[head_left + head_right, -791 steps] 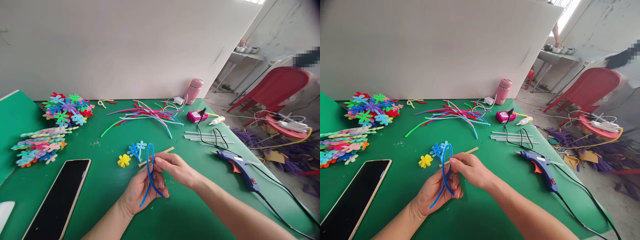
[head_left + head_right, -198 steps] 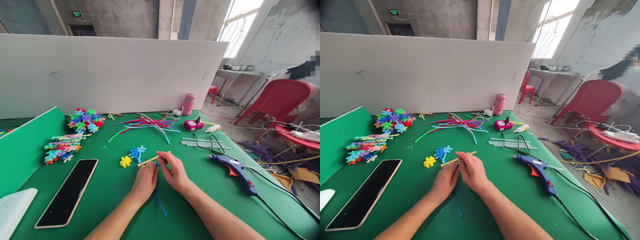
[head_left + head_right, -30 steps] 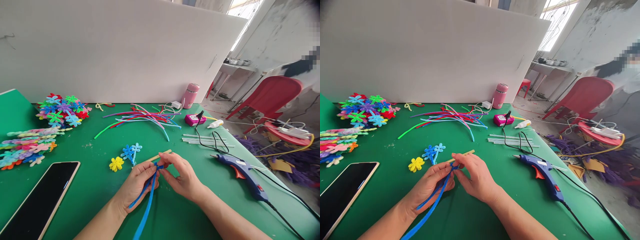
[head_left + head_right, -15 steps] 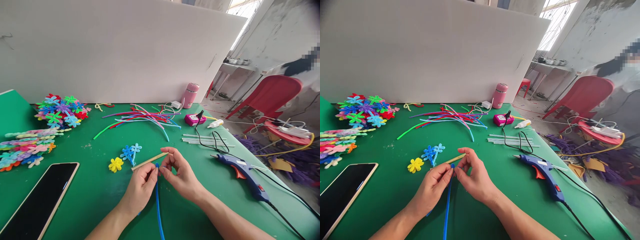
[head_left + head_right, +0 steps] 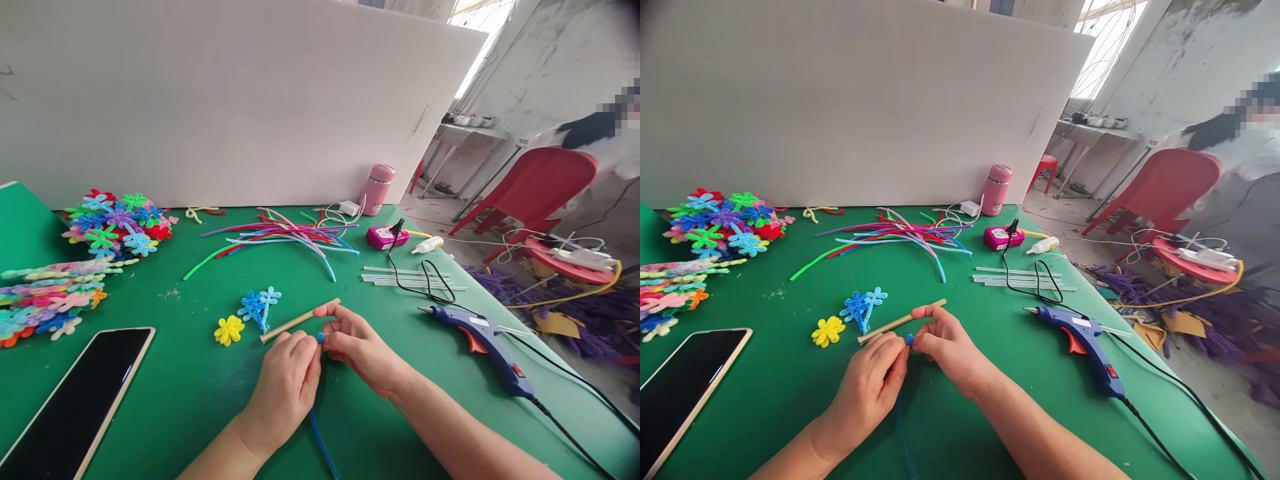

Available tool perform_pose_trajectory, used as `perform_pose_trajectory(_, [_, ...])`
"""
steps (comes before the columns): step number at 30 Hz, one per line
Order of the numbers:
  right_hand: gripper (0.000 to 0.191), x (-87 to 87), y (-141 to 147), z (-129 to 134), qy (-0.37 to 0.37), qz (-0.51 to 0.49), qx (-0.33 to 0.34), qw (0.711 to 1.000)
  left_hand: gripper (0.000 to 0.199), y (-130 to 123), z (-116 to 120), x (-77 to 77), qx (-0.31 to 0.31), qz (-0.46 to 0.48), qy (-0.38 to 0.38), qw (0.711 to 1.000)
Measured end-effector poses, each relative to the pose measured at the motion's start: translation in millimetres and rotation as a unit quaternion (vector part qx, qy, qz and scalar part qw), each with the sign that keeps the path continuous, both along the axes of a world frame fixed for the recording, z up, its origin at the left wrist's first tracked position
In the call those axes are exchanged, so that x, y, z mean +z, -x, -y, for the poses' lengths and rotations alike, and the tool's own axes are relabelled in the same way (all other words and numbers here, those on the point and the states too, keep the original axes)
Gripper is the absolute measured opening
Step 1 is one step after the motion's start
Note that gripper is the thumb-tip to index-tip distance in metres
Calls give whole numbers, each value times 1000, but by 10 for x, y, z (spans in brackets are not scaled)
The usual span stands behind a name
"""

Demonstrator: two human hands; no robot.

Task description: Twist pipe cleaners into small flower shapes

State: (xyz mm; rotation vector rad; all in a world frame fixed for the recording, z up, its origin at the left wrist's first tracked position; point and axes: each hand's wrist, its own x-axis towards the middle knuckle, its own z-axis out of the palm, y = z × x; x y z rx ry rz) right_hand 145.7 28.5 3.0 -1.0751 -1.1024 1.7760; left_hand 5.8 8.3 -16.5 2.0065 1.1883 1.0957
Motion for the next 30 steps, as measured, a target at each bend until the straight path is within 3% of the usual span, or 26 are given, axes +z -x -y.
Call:
perform_pose_trajectory(5, [35, -91, 4, -36, -98, -9, -10, 995, 27, -13, -38, 101, 27, 104, 139, 984])
perform_pose_trajectory(9, [35, -117, 12, -44, -135, 2, -31, 990, 32, -19, -36, 165, 11, 182, 258, 949])
perform_pose_trajectory(14, [37, -98, 1, -20, -160, -16, -30, 987, 27, -6, -29, 140, -19, 270, 362, 892])
perform_pose_trajectory(21, [41, -100, -10, -12, -176, -14, -28, 984, 21, 22, -49, 79, -16, 296, 364, 883])
perform_pose_trajectory(30, [39, -60, 37, 3, -76, -92, -32, 992, 15, 38, -54, 65, -39, 318, 355, 879])
